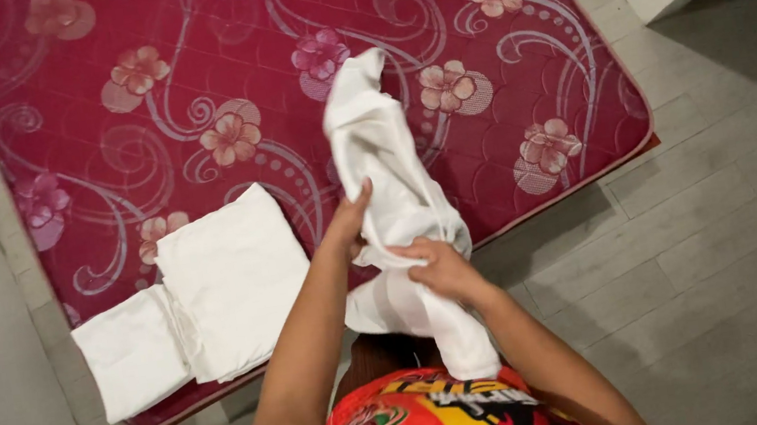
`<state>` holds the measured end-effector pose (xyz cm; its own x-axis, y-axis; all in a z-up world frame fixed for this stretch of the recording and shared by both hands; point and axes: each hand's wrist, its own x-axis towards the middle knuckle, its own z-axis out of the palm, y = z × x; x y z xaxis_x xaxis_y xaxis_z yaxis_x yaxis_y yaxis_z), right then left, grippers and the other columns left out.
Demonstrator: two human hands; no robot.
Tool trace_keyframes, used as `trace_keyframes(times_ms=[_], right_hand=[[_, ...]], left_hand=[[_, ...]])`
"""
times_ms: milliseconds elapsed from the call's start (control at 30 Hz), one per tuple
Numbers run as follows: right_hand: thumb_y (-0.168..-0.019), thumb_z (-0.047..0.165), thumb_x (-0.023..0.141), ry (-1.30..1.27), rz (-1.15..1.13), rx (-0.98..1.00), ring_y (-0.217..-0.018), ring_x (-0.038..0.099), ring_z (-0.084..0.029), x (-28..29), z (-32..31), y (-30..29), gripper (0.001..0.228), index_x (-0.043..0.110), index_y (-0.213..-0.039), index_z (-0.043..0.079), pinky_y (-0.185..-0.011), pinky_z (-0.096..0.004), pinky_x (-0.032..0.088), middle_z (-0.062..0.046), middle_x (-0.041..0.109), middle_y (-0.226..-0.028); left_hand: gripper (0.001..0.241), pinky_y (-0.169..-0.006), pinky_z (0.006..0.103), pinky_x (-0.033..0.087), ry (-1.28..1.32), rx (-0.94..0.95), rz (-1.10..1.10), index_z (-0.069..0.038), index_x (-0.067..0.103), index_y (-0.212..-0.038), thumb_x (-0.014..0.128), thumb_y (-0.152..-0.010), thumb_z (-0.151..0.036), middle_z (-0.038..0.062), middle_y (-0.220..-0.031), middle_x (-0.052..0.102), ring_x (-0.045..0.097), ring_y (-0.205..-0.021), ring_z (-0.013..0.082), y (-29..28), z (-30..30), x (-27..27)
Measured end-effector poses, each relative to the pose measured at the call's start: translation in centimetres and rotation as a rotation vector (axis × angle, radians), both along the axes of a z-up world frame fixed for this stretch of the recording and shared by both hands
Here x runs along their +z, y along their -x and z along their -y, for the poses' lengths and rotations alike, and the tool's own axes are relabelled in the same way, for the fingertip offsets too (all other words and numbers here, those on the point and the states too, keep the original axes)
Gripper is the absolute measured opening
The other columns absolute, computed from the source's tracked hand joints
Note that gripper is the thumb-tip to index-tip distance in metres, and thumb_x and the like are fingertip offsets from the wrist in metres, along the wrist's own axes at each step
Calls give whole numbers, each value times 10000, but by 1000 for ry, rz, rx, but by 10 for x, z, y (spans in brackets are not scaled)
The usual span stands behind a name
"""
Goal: The person folds a white sheet on a low surface, smoothing it out and stacking it with other folded linens. They then pick up a white pillowcase, turn it inside out, and begin to fold it.
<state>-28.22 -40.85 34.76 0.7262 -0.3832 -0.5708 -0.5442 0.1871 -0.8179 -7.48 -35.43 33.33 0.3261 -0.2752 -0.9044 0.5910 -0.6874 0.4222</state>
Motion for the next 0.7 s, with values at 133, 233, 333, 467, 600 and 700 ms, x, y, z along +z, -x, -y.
trace_keyframes(times_ms=[133,233,333,467,600,700], right_hand=[[-822,-45,625,182,154,342,-864,596,-193,37,-20,9,655,684,-1410,237,-815,-294,509,-98,538,-928],[-827,-50,642,220,250,362,-967,608,-192,41,-9,26,626,676,-1391,220,-898,-299,491,-67,582,-985],[-824,-51,665,307,233,304,-1029,610,-169,48,23,37,569,708,-1320,224,-943,-288,496,-12,606,-1039],[-808,-112,655,446,205,139,-950,564,-164,76,98,53,537,787,-1224,200,-874,-256,491,-43,518,-985],[-817,-129,638,585,189,152,-917,561,-146,132,162,55,498,803,-1168,184,-838,-261,524,-35,507,-983],[-892,-100,624,617,366,66,-915,609,-105,176,200,59,398,794,-1119,180,-826,-264,605,18,571,-1016]], left_hand=[[600,-920,520,622,464,483,-231,107,480,-1421,636,-906,-160,297,-1342,627,669,-1165,441,-56,-27,-146],[624,-942,522,621,397,717,-187,76,409,-1434,585,-836,42,288,-1340,592,659,-1171,451,-71,-42,-124],[645,-969,498,596,329,817,-129,12,419,-1436,577,-812,56,242,-1309,598,646,-1158,416,-98,-40,-121],[717,-984,574,579,623,758,78,13,461,-1455,642,-765,87,243,-1273,619,656,-1132,434,-149,-7,-116],[877,-913,605,608,424,899,254,-271,224,-1494,605,-780,68,169,-1295,562,646,-1099,405,-122,43,79],[677,-824,546,644,645,913,388,-113,416,-1396,634,-781,68,181,-1210,642,702,-1037,377,-141,71,85]])
